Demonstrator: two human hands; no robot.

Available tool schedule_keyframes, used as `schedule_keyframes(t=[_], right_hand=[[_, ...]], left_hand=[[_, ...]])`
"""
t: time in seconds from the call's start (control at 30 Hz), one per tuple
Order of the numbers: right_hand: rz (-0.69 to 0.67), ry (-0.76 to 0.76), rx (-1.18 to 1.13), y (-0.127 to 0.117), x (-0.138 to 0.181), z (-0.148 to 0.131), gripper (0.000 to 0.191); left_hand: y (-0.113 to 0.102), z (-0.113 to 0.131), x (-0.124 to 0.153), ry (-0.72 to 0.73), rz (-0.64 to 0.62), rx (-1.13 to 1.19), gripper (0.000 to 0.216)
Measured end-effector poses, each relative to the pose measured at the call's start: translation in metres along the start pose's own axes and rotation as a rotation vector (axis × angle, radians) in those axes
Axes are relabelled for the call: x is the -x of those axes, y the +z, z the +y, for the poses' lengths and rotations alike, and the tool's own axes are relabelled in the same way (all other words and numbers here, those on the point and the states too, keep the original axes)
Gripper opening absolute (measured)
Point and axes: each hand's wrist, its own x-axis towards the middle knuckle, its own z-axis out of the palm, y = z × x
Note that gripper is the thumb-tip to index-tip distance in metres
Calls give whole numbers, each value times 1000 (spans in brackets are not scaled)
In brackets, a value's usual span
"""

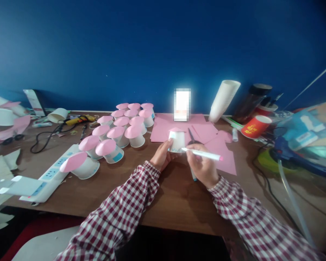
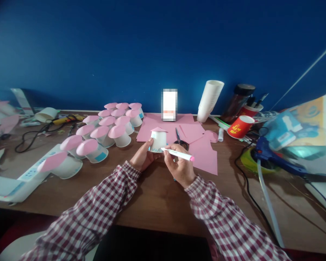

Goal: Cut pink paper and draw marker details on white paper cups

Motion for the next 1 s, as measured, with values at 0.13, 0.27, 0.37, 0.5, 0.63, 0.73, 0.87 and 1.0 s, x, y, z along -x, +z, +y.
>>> schedule_keyframes(t=[0.13,0.27,0.37,0.5,0.63,0.73,0.87,1.0], right_hand=[[6,21,11,0,0,0,8],[-4,3,11,0,0,1,7],[-4,4,15,0,-1,0,7],[11,20,5,-1,0,0,8],[21,11,-23,0,1,2,7],[33,-13,-19,1,2,5,8],[52,3,-26,3,4,8,8],[54,-3,-14,3,4,8,7]], left_hand=[[-1,0,0,-12,7,11,34],[-1,0,-1,-14,3,13,32],[0,0,0,-17,6,10,32],[0,2,0,-29,6,31,33],[0,2,0,-31,2,48,35],[-1,2,0,-31,18,55,34],[0,3,0,-43,41,68,34],[1,3,1,-40,38,65,33]])
